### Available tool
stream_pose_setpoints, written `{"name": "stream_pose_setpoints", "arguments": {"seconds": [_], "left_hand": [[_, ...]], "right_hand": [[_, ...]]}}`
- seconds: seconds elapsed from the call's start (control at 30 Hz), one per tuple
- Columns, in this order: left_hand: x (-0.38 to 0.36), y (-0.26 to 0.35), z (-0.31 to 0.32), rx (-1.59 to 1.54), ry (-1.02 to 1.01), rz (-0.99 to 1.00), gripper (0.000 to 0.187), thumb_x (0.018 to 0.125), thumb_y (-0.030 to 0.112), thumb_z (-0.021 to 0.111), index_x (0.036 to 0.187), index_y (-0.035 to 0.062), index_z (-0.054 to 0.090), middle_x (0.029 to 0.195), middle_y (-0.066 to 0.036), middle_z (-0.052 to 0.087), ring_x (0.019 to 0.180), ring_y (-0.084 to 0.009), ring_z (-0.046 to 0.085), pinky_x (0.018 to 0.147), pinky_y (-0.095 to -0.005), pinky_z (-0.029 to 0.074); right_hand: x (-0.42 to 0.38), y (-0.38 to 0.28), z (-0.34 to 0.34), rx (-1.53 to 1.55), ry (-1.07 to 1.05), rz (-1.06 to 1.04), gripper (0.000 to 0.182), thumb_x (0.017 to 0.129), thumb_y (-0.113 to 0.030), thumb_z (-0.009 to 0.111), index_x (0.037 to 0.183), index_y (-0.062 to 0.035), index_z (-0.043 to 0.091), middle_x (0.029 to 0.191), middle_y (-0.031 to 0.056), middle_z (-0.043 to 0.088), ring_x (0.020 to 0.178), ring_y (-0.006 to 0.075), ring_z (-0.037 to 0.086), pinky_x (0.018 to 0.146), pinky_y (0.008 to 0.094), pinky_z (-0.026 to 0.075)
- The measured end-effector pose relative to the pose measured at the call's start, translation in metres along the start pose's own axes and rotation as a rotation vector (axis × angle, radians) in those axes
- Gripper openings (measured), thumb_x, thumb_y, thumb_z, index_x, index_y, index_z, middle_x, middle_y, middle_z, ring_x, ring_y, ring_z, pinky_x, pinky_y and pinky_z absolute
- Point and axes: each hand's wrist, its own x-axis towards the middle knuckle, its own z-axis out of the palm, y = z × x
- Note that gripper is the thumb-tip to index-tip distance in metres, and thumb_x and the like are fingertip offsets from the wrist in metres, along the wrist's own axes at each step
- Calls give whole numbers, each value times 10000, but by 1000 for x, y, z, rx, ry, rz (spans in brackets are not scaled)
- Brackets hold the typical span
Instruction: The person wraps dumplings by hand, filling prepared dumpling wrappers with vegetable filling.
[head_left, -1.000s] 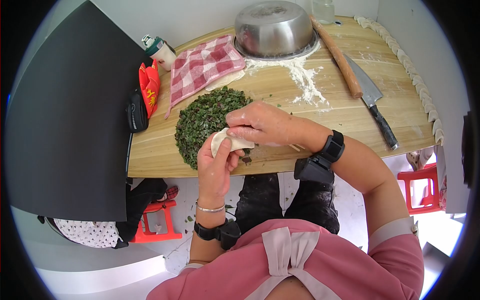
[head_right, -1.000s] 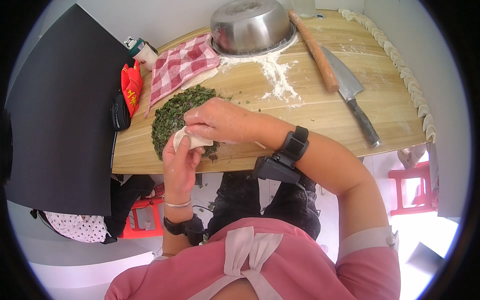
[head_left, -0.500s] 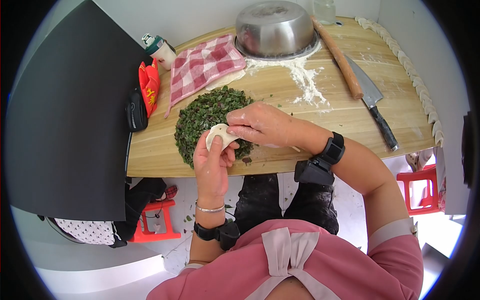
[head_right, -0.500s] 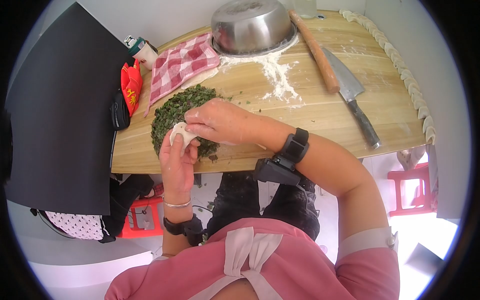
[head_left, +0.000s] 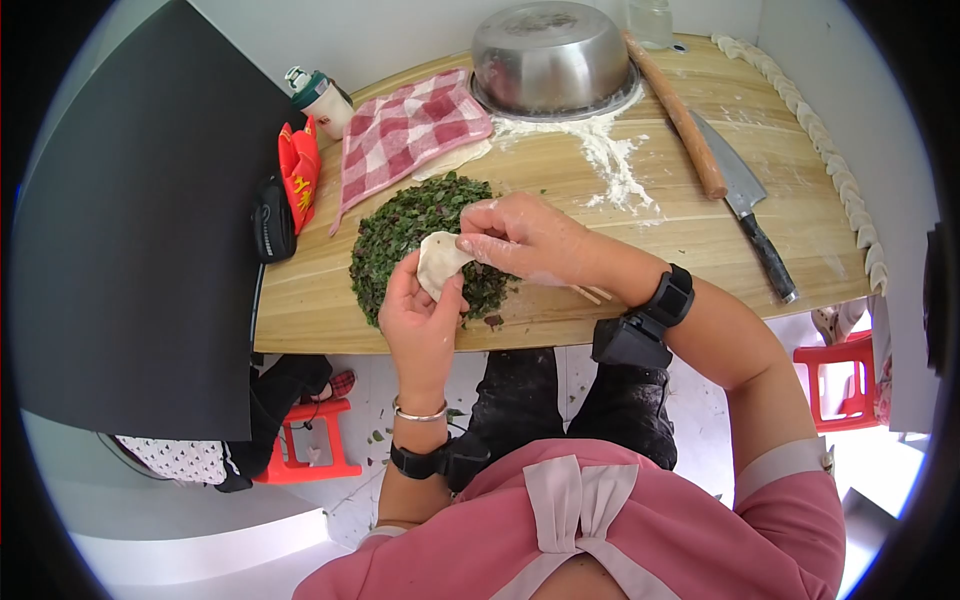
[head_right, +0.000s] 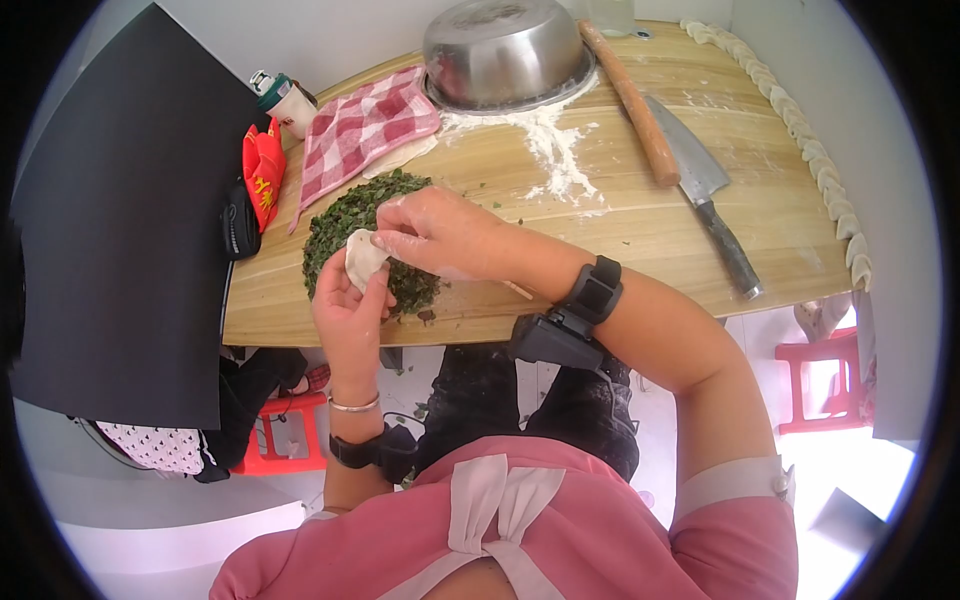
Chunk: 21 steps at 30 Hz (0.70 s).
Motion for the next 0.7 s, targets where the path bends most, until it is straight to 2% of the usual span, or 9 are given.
{"name": "stream_pose_setpoints", "arguments": {"seconds": [0.17,0.27,0.33,0.37,0.43,0.47,0.53,0.67,0.7], "left_hand": [[-1,3,0,70,95,70,360,882,-13,555,1229,-60,473,953,-83,626,672,-89,591,565,-191,457],[0,3,-4,179,89,105,373,883,-18,551,1245,-54,465,982,-93,623,714,-92,593,595,-197,458],[1,1,-5,264,75,116,376,877,-27,552,1243,-56,468,997,-94,619,741,-90,594,609,-202,465],[3,-4,-6,374,61,193,383,866,-38,559,1238,-54,470,998,-89,616,773,-90,589,627,-203,466],[3,1,-2,483,45,269,389,855,-48,566,1233,-51,473,998,-84,612,806,-90,584,645,-204,466],[0,5,1,435,28,221,391,846,-51,574,1225,-44,478,986,-77,610,827,-92,581,658,-203,463],[-1,8,6,341,2,186,367,831,-62,584,1184,-19,497,958,-60,599,840,-89,577,668,-198,449],[-2,5,7,227,17,216,241,861,-11,579,1096,-6,523,911,-51,599,776,-75,560,633,-197,434],[-1,0,2,269,35,180,152,868,14,583,1012,-2,537,823,-26,580,694,-56,519,585,-192,406]], "right_hand": [[0,-3,1,8,-138,118,263,882,-241,540,800,8,566,655,177,552,637,296,553,600,390,425],[-1,-1,6,20,-230,155,214,858,-212,575,857,1,557,650,164,565,642,303,577,619,392,450],[-4,-1,12,2,16,-60,225,825,-155,614,959,5,531,643,153,575,645,317,598,660,402,479],[-3,2,14,1,16,-60,225,825,-155,614,959,5,531,643,153,575,645,317,598,660,402,479],[-2,5,15,-20,18,-178,273,835,-68,600,1071,-1,481,749,120,612,587,204,611,588,308,498],[-2,7,13,-22,19,-177,273,835,-68,600,1071,-1,481,749,120,612,587,204,611,588,308,498],[0,6,5,72,-214,83,272,837,-66,594,1077,4,486,754,118,616,597,190,622,580,307,508],[2,8,4,65,-193,136,271,835,-70,593,1078,-2,495,751,117,617,605,178,631,574,305,517],[1,6,3,57,-169,141,259,838,-68,585,1073,-3,499,743,114,617,603,172,634,566,304,519]]}}
